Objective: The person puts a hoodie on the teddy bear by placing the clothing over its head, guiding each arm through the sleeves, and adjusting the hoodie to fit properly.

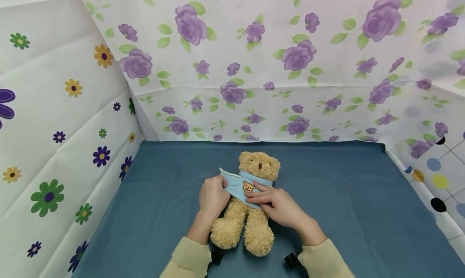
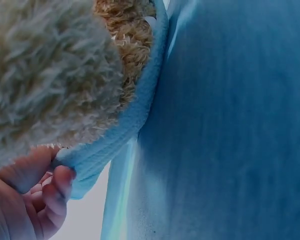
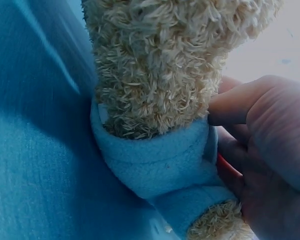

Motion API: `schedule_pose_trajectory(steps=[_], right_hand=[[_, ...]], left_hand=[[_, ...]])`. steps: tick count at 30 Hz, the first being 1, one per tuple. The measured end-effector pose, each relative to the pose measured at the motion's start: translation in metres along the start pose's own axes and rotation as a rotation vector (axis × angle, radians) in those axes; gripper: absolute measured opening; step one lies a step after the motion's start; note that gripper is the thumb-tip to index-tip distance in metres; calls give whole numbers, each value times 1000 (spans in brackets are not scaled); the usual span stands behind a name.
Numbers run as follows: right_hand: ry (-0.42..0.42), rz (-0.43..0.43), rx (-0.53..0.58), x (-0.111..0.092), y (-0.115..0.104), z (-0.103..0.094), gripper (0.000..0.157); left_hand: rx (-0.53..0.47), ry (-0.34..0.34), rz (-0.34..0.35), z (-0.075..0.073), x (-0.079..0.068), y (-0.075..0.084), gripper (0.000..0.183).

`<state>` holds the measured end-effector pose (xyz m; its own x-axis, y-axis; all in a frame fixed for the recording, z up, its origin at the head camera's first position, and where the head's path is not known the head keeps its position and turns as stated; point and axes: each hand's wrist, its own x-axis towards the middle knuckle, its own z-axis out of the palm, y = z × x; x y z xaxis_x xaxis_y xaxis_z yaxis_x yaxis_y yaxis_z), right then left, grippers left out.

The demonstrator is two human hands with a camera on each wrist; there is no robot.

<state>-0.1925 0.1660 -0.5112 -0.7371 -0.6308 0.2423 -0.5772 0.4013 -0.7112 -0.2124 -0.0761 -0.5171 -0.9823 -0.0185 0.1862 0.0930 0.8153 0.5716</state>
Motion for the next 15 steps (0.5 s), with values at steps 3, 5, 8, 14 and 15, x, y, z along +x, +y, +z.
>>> schedule_pose_trajectory(steps=[3,5,8,14,15], right_hand=[[-4,4,4,2,-1,1,39],[-10,10,11,2,-1,1,39],[-14,30,32,2,0,-1,39],[-7,35,118,0,7,-4,41],[-8,31,127,-1,8,-5,40]], left_hand=[[5,-38,27,-3,0,-6,39],[-21,-115,63,-11,2,-11,33],[-132,-267,118,-31,6,-22,20],[-315,-307,66,-70,16,-45,21],[-315,-273,54,-72,18,-48,18]])
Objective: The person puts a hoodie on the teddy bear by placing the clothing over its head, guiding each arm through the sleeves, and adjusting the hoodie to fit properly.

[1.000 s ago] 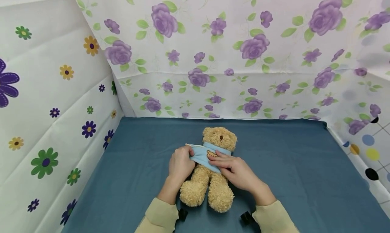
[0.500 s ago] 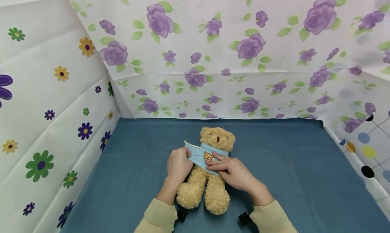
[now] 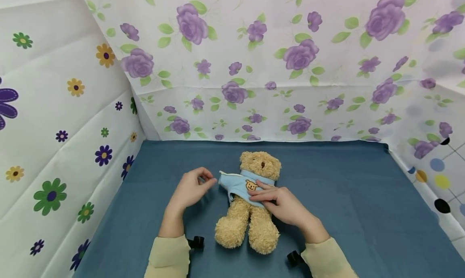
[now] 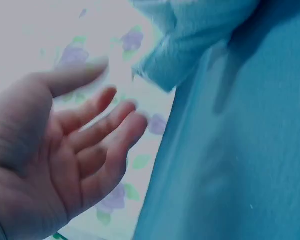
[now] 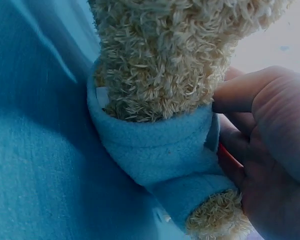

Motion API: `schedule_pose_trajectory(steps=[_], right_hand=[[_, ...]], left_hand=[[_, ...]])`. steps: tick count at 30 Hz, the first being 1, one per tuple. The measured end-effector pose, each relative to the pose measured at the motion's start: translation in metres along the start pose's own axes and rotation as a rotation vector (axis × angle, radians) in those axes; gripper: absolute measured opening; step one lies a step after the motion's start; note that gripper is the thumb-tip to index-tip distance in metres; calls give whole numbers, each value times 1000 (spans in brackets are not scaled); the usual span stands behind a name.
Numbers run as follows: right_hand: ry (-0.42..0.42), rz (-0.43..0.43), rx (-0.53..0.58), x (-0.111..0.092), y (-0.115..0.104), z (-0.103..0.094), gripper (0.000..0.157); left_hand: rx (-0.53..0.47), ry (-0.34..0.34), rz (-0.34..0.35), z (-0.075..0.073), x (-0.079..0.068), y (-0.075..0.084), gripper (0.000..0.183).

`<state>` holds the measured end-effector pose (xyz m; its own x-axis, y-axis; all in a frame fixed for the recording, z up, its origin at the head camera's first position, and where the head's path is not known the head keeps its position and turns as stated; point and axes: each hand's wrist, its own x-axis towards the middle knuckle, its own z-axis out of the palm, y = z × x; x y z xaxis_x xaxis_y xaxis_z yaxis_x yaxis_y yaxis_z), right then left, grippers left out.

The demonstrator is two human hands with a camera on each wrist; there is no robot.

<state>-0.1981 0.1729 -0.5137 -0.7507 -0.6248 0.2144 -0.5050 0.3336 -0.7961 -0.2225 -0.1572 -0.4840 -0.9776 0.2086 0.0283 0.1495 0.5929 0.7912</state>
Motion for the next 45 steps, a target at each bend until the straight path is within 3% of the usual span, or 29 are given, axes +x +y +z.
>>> schedule_pose_trajectory(steps=[4,12,18,23,32,35,39,45], right_hand=[[22,-15,0,-1,3,0,41],[92,-42,-247,-2,-1,7,64],[101,-65,-303,-2,-3,10,67],[88,-71,-301,-3,-2,11,66],[88,-81,-303,-1,0,8,63],[92,-81,-309,0,0,6,63],[94,-79,-306,0,0,6,60],[86,-73,-302,0,-1,9,60]], left_hand=[[9,105,-6,2,5,-9,14],[30,106,60,19,9,-10,10],[28,113,99,26,9,-7,9],[30,75,102,28,8,-7,10],[63,-82,143,23,10,-4,11],[86,-100,151,24,11,0,13],[149,-71,148,28,11,2,11],[267,32,156,36,10,0,2]])
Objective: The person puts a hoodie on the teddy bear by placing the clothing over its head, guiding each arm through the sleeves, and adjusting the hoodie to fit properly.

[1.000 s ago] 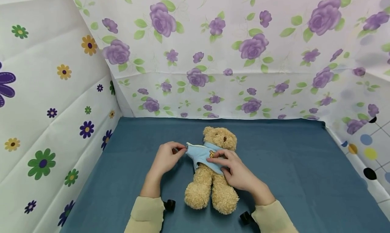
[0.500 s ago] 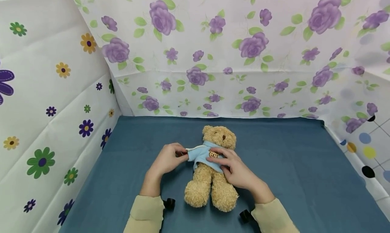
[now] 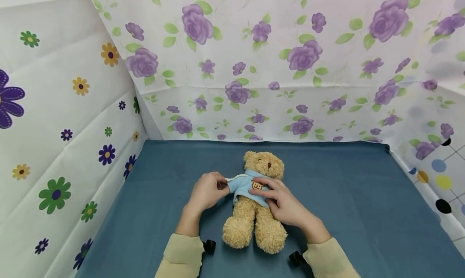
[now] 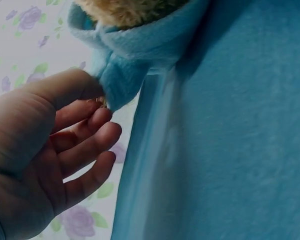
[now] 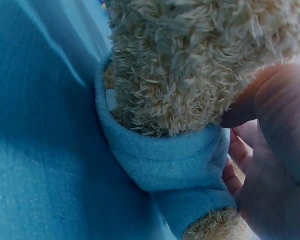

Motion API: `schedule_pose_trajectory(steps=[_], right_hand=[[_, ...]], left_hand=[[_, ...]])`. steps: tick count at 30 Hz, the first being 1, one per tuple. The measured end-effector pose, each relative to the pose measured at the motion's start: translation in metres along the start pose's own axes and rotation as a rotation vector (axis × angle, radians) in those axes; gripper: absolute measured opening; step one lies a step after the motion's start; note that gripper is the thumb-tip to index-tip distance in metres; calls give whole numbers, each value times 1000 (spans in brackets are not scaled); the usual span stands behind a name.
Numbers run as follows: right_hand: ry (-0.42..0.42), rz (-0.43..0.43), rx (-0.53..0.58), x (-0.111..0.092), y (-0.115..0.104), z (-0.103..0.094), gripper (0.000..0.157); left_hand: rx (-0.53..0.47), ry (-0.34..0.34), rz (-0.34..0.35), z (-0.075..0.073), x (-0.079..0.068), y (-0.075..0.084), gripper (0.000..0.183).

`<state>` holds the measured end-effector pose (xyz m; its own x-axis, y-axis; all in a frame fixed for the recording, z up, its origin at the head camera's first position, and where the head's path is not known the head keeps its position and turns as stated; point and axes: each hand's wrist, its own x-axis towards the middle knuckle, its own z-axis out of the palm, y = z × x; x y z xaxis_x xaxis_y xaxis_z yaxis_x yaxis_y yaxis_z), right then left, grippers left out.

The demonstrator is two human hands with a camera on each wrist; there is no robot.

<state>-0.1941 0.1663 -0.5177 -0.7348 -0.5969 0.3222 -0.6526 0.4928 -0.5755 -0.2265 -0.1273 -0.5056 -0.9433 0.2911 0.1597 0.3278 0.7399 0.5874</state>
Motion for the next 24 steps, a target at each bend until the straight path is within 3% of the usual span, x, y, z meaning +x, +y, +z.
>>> schedule_pose_trajectory(steps=[4,7,11,15,17,24], right_hand=[[6,-5,5,-1,0,2,61],[6,-3,6,-2,-1,4,62],[4,14,-1,-2,-3,7,61],[-20,33,-13,-1,-6,8,59],[-35,41,-17,-1,-6,8,58],[-54,37,26,-1,-4,0,56]], left_hand=[[6,52,-25,4,0,1,5],[-44,89,-59,4,-1,1,7],[-163,118,-120,4,0,-2,12],[-315,97,-228,0,1,-7,15],[-362,82,-246,-3,1,-11,14],[-270,29,87,-8,0,-30,13]])
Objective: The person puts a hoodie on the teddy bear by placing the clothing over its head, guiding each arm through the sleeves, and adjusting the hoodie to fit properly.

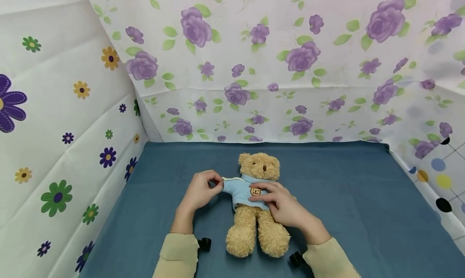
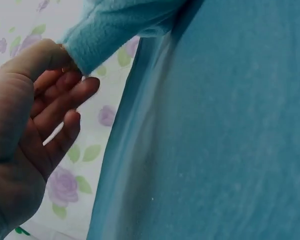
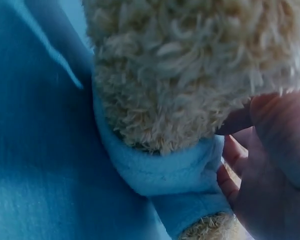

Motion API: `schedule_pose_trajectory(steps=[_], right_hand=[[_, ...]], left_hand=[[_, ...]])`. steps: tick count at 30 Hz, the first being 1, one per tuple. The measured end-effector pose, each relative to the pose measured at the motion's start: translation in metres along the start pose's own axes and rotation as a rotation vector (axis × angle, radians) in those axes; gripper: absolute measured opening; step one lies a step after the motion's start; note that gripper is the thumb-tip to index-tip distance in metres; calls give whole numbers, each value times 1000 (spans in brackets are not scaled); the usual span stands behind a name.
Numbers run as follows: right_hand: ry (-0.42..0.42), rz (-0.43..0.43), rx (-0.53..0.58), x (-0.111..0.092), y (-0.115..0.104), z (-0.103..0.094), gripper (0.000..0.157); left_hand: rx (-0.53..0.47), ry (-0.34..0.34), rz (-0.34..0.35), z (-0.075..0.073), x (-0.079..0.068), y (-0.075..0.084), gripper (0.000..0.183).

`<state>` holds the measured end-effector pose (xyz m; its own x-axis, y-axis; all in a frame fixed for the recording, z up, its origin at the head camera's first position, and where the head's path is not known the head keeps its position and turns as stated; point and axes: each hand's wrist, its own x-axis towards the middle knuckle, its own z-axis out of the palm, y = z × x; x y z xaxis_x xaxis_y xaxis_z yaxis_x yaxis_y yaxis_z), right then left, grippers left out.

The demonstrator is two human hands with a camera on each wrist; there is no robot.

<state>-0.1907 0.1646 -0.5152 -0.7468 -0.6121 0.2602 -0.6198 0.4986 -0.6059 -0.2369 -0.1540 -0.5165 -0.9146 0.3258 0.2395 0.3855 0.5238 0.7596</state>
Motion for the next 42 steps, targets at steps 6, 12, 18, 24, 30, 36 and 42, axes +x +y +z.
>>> schedule_pose_trajectory(steps=[6,12,18,24,30,36,42], right_hand=[[4,5,16,-2,2,-2,57],[22,-8,14,1,4,-1,58],[23,-5,27,2,6,-1,59],[24,-11,35,3,7,-1,60],[14,-2,48,3,8,0,58],[7,0,58,1,9,3,59],[18,-16,54,3,7,3,59]], left_hand=[[42,-106,47,1,1,-9,14],[123,-89,49,4,3,-5,18],[191,-57,56,8,3,1,7],[154,-69,84,9,4,2,14],[122,-72,60,11,1,-1,13],[103,-84,55,12,-1,-7,14],[76,-111,90,4,1,-7,15]])
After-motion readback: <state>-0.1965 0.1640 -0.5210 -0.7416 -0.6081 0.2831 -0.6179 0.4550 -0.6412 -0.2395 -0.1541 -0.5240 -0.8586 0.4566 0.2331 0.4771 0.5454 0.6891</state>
